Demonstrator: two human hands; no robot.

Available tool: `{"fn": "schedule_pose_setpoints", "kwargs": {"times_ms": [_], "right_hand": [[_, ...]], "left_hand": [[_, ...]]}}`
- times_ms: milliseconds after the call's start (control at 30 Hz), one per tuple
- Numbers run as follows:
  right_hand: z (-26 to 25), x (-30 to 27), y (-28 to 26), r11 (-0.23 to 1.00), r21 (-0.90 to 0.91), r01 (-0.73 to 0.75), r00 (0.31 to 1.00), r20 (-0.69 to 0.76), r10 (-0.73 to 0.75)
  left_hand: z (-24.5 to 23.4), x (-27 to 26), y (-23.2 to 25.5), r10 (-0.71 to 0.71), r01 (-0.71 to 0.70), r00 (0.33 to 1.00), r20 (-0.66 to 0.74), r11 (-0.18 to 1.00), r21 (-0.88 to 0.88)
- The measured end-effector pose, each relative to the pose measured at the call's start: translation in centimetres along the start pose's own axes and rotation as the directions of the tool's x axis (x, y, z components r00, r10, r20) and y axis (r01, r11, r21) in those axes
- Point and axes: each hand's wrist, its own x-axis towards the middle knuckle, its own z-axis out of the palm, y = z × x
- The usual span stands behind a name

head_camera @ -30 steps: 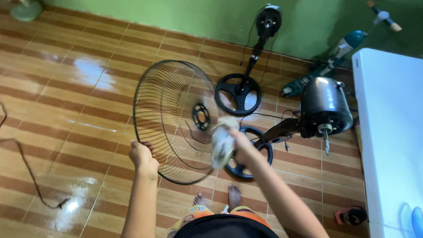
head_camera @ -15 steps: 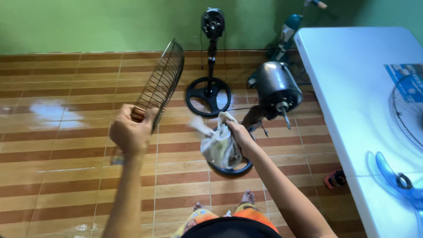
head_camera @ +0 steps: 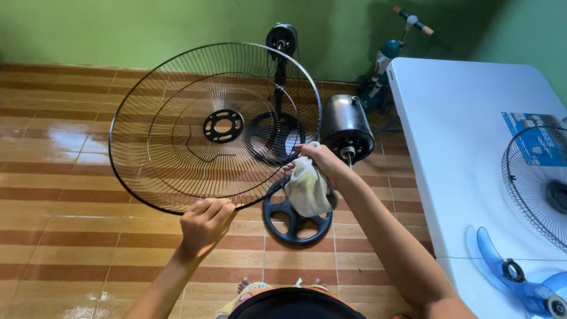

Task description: The person assembles a standing fan by attaching the motor to the base and then wipes the fan cage with a cloth. They handle the fan cage, motor, and base, and use a cloth to clean the cage before placing it on the fan.

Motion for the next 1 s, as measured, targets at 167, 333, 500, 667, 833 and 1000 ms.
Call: {"fn": "schedule_pose_setpoints", "kwargs": {"times_ms": [167, 333, 500, 667, 833, 1000], "right_hand": [[-0.5, 1.0, 4.4, 0.973, 0.186, 0.136, 0.989, -0.08, -0.123], [2.2, -2.2, 8.1, 0.884, 0.403, 0.236, 0.971, -0.051, -0.235], [3.8, -7.3, 7.8, 0.971, 0.192, 0.143, 0.99, -0.028, -0.14], [0.0, -14.2, 2.3, 0.782, -0.618, 0.076, 0.895, 0.389, 0.221], [-7.5, -20.3, -4.0, 0.671, -0.556, 0.491, 0.709, -0.193, -0.678], [-13.2, -22.8, -9.0, -0.149, -0.987, 0.056, 0.081, 0.154, -0.985]], "left_hand": [[0.4, -1.5, -0.3, -0.119, 0.122, 0.99, 0.077, 0.992, -0.035], [2.8, -0.4, 1.1, -0.756, 0.394, 0.649, 0.088, 0.235, -0.889], [3.3, 3.5, 4.0, -0.903, 0.384, 0.383, 0.195, -0.037, -0.923], [-0.8, 6.0, 0.2, -0.865, 0.338, 0.331, 0.378, -0.266, -0.903], [0.0, 7.0, -2.4, -0.806, 0.423, 0.575, 0.14, 0.147, -0.894], [0.5, 9.0, -1.3, -0.629, 0.346, 0.707, 0.324, -0.092, -0.934]]}}
